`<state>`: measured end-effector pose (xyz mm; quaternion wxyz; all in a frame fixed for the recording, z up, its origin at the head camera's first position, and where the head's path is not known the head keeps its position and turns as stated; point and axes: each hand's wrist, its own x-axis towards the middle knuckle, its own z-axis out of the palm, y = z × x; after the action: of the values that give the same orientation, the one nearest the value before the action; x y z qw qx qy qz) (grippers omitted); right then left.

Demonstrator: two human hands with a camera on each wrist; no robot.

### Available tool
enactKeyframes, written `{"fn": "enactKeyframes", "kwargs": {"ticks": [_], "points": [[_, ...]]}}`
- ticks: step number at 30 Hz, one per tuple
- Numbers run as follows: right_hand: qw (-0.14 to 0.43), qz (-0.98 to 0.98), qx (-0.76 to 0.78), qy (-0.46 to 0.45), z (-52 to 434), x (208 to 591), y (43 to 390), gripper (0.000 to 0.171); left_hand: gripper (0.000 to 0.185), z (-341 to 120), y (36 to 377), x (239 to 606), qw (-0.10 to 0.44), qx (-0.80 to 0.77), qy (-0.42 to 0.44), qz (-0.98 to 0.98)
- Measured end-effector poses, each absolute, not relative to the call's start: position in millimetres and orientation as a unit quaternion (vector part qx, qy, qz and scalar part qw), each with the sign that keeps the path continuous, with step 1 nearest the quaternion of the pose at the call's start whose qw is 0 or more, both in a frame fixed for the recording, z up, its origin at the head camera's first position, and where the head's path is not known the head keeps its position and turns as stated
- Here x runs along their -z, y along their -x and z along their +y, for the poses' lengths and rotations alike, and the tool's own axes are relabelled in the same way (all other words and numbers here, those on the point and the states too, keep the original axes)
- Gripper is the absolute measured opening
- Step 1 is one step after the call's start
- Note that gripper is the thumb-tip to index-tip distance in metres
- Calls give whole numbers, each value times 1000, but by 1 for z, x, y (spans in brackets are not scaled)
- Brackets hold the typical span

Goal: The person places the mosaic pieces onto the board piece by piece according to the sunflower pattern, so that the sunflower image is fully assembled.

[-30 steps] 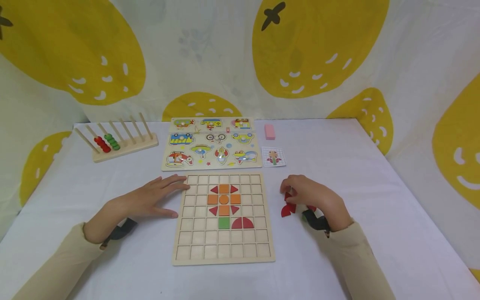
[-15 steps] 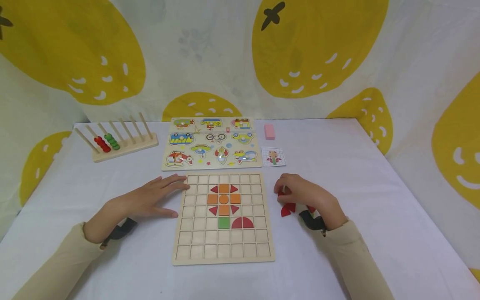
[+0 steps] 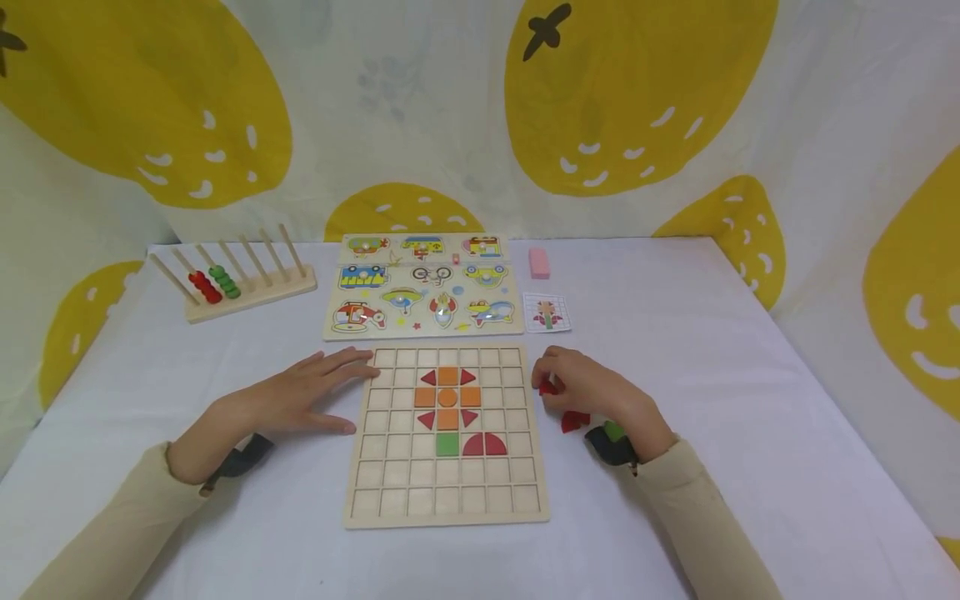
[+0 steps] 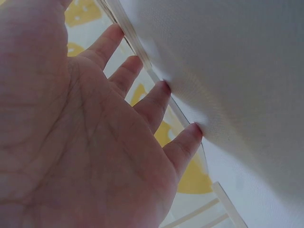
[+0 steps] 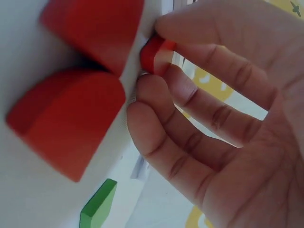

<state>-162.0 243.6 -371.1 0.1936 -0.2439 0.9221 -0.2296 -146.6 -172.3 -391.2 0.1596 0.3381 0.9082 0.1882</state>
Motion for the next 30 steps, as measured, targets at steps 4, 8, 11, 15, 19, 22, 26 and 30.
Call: {"fn": "enactKeyframes", "kwargs": {"ticks": [4,8,11,15,19,22,26,30], "points": [[191,924,224,245,242,369,160,14,75,-171,147,390,161,-190,-339,907],[185,921,217,265,240,363,157,12,75,-171,146,390,163,-192,-338,907],[184,917,219,278,238,358,154,11,75,-171,146,389,165,-191,-336,907],[199,907,226,293,232,353,151,10,75,-171,145,389,165,-189,-334,908],[224,893,230,316,224,349,148,9,75,-171,145,390,165,-191,-335,908],[233,882,230,338,215,348,146,8,75,-172,146,391,164,-190,-337,908],[239,871,222,366,200,347,143,8,75,-173,146,391,160,-188,-337,908],[248,861,212,390,185,347,137,10,75,-172,146,390,158,-193,-341,906]]}}
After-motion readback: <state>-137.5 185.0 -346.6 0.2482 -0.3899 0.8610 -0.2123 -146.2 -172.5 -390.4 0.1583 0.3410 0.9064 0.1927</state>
